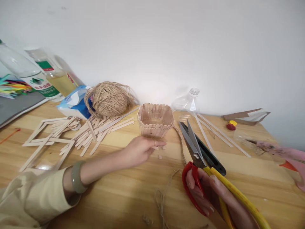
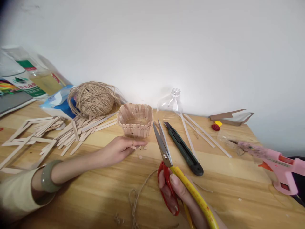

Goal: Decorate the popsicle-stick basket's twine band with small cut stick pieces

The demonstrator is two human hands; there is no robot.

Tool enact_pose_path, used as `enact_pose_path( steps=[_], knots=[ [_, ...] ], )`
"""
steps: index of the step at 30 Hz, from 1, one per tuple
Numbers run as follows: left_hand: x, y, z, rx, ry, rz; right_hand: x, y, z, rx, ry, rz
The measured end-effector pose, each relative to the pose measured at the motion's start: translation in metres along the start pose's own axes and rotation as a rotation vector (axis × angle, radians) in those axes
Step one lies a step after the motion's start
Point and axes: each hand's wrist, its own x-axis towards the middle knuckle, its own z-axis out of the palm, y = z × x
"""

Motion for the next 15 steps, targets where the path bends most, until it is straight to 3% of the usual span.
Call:
enact_pose_path(
  steps=[4,15],
  knots=[
    [0.002,-0.002,-0.002,-0.02,-0.054,0.016,0.001,0.002,-0.001,-0.015,0.006,0.0],
    [-0.019,0.006,-0.007,0.026,0.077,-0.133,0.001,-0.002,0.002,0.044,0.026,0.002]
  ],
)
